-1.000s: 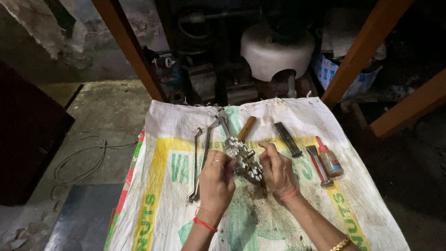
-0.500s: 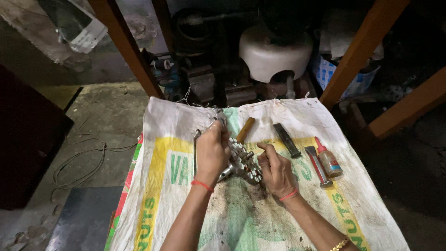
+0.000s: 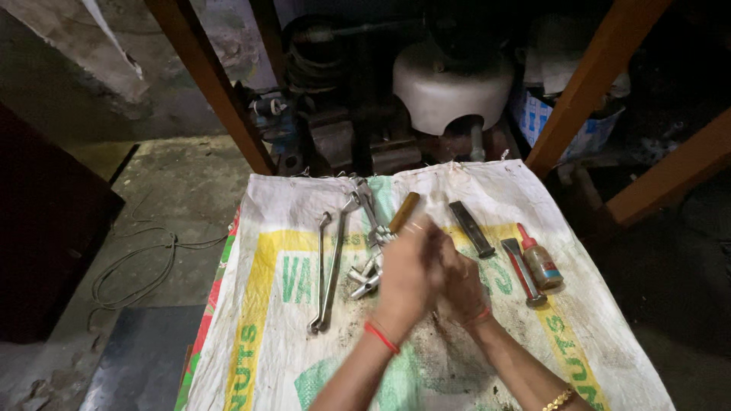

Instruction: The person works at a bench with a metal multi-cavity mold and a reddish-brown ball. They press and rotate the ball inside the mold cavities, pick up a file to work on the mold and the ball, and repeatedly reposition the ball between cavities while handling wrenches and a bottle on the bench.

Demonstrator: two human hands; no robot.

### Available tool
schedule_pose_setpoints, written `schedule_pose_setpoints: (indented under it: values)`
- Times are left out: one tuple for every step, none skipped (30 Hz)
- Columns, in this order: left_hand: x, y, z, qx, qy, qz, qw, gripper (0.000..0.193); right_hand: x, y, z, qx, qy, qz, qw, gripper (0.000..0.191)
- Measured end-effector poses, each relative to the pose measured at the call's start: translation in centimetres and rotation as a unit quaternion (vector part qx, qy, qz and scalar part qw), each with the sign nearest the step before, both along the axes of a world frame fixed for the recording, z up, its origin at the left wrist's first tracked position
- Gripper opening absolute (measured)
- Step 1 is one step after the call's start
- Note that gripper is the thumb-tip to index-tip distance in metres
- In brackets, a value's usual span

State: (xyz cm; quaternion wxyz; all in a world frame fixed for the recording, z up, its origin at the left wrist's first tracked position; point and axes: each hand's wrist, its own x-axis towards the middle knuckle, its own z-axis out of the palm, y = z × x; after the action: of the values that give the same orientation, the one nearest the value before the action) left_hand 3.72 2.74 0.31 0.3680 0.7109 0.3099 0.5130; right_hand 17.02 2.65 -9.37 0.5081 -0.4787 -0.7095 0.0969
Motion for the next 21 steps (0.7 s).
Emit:
schedule_pose_setpoints:
  values:
    - [0.4,-1.1,-0.1,0.072,0.065,0.034,0.995,0.012,0.1,0.0,-0.5,0.062,0.037,0.06,0.996,0.065]
    - [0.7,-2.0,-0.3,0.143,0.128,0.067,0.979,0.024,0.3,0.0,-1.0,0.122,0.073,0.119,0.983,0.068]
    - [0.8,-3.1,-0.6,0.147,0.131,0.06,0.979,0.026,0.5,-0.2,-1.5,0.033,0.13,0.127,0.983,0.064]
    - [0.9,-4.2,-1.1,0.151,0.134,0.052,0.978,0.028,0.7,-0.2,-1.9,-0.056,0.185,0.133,0.972,0.06]
    - [1.2,-5.3,-1.6,0.15,0.145,0.042,0.977,0.025,0.9,-0.1,-2.3,-0.145,0.238,0.139,0.95,0.056]
    - [1.6,-6.6,-2.2,0.149,0.158,0.033,0.976,0.022,0.9,0.0,-2.6,-0.137,0.184,0.072,0.971,0.049]
    - [2.0,-7.8,-2.9,0.149,0.17,0.024,0.974,0.02,1.1,0.3,-2.8,-0.126,0.129,0.005,0.984,0.044]
    - [2.1,-9.0,-3.7,0.184,0.178,0.005,0.967,0.02,1.3,0.7,-2.9,-0.114,0.073,-0.063,0.989,0.04]
    - [2.2,-9.9,-4.6,0.22,0.184,-0.014,0.958,0.021,1.6,1.2,-2.9,-0.108,0.117,-0.063,0.985,0.038]
    - [2.2,-10.4,-5.5,0.254,0.189,-0.033,0.948,0.022,2.1,1.7,-2.6,-0.102,0.16,-0.063,0.98,0.036]
    - [2.2,-10.6,-6.3,0.26,0.186,-0.038,0.947,0.021,2.7,1.9,-2.3,-0.098,0.204,-0.063,0.972,0.035]
    - [2.0,-10.8,-7.0,0.265,0.183,-0.041,0.946,0.02,3.2,1.9,-2.0,-0.107,0.21,-0.044,0.971,0.034]
    - [1.6,-10.9,-7.6,0.27,0.181,-0.045,0.945,0.019,3.9,1.7,-1.5,-0.115,0.216,-0.026,0.969,0.032]
    - [1.1,-10.9,-7.9,0.265,0.189,-0.026,0.945,0.02,4.5,1.8,-1.0,-0.122,0.22,-0.006,0.968,0.031]
    - [0.5,-10.9,-8.0,0.262,0.196,-0.008,0.945,0.022,5.2,1.5,-0.3,-0.131,0.217,-0.021,0.967,0.03]
    - [-0.3,-10.8,-7.8,0.257,0.204,0.012,0.944,0.024,6.3,0.7,0.4,-0.14,0.214,-0.035,0.966,0.029]
    - [-1.0,-10.9,-7.5,0.254,0.201,0.032,0.946,0.023,7.0,0.1,0.9,-0.151,0.211,-0.049,0.965,0.028]
    - [-1.7,-11.0,-7.0,0.251,0.196,0.051,0.947,0.022,7.3,-0.2,1.3,-0.197,0.152,-0.067,0.966,0.027]
    - [-2.4,-11.2,-6.4,0.249,0.19,0.069,0.947,0.022,7.7,-0.7,1.7,-0.242,0.092,-0.086,0.962,0.027]
    - [-3.1,-11.4,-5.7,0.248,0.167,0.087,0.95,0.024,8.0,-1.2,2.0,-0.285,0.031,-0.106,0.952,0.028]
    - [-3.8,-11.5,-5.1,0.246,0.143,0.105,0.953,0.026,8.0,-1.9,1.9,-0.247,-0.057,-0.08,0.964,0.032]
